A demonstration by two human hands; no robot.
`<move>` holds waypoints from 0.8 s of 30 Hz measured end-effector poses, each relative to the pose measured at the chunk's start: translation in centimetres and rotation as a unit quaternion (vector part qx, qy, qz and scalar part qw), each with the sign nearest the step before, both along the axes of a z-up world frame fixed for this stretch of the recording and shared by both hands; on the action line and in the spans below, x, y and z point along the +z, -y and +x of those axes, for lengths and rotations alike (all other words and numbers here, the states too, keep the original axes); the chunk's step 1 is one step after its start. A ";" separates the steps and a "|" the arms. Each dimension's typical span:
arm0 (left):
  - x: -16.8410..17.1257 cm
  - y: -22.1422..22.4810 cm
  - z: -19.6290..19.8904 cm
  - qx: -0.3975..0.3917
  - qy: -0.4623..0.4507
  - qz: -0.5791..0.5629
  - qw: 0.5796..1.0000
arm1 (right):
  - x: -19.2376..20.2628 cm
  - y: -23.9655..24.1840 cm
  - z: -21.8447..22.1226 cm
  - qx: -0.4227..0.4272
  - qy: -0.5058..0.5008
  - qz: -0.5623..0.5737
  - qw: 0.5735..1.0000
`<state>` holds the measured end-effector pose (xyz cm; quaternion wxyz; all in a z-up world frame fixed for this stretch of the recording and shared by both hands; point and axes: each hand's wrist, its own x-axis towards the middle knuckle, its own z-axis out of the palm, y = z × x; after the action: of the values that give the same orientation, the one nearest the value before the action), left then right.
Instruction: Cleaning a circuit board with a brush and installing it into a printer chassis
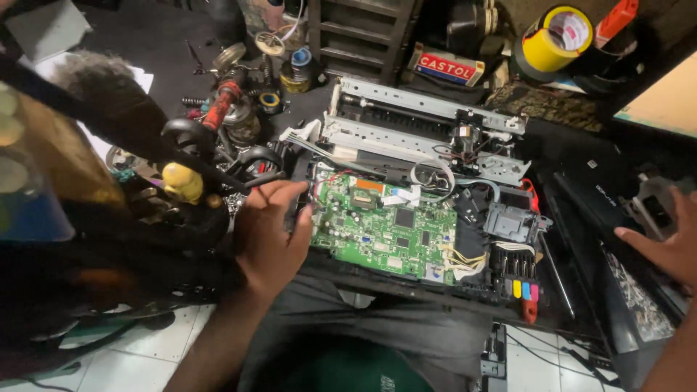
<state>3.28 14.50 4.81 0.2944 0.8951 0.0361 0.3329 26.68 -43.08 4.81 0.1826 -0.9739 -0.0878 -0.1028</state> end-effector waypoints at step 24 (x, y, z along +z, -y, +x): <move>4.5 -0.3 7.1 -0.027 -0.320 -0.032 0.947 | -1.2 1.7 4.7 -0.057 -0.072 0.042 0.995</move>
<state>10.37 14.83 9.28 0.3046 0.9454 0.1141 0.0198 31.38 -44.74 3.57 0.2233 -0.9735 -0.0140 -0.0462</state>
